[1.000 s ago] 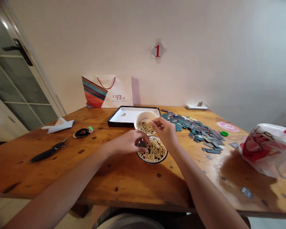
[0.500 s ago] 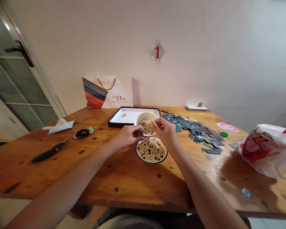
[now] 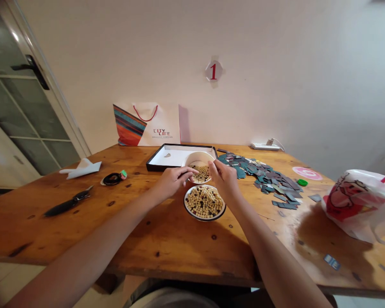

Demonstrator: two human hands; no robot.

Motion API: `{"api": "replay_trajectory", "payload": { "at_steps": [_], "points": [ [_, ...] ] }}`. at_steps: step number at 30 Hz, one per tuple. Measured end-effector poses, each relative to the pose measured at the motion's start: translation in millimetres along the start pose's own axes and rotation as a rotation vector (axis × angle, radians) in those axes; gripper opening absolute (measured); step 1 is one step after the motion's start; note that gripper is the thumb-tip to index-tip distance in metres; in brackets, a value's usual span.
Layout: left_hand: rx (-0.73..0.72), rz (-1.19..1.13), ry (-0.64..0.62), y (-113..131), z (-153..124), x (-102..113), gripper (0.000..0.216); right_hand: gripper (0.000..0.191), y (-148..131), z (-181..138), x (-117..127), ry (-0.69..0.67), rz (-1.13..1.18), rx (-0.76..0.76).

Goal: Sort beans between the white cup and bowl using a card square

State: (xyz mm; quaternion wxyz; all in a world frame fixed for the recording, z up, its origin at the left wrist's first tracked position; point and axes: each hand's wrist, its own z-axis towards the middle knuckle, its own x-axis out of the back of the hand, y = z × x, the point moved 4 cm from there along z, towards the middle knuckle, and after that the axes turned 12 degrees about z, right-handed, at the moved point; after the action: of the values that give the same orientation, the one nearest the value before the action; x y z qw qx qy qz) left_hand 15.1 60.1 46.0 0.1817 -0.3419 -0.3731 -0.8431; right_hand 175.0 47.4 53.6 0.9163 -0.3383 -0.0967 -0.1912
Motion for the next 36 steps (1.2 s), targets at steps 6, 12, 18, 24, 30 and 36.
{"api": "replay_trajectory", "payload": {
  "at_steps": [6,12,18,24,30,36],
  "points": [
    [0.089,-0.263,-0.011,-6.6,3.1,-4.1,0.035,0.036,6.9,-0.9,-2.5,-0.021,0.114,-0.061],
    [0.118,-0.359,0.022,-10.3,2.2,-11.1,0.043,0.026,6.6,-3.0,-14.0,-0.208,0.029,-0.046],
    [0.247,-0.544,0.058,-13.9,0.2,-16.0,0.020,0.026,-3.8,-6.7,-22.1,-0.342,-0.296,0.126],
    [0.302,-0.625,0.094,-13.3,0.6,-19.9,0.013,0.020,-9.0,-11.2,-26.3,-0.397,-0.572,0.212],
    [0.296,-0.678,0.089,-8.5,1.1,-21.8,0.014,0.022,-13.3,-10.6,-23.2,-0.301,-0.659,0.213],
    [0.270,-0.659,0.139,-5.9,0.3,-19.6,0.009,0.021,-13.4,-12.0,-23.7,-0.279,-0.647,0.215]
  ]
}}
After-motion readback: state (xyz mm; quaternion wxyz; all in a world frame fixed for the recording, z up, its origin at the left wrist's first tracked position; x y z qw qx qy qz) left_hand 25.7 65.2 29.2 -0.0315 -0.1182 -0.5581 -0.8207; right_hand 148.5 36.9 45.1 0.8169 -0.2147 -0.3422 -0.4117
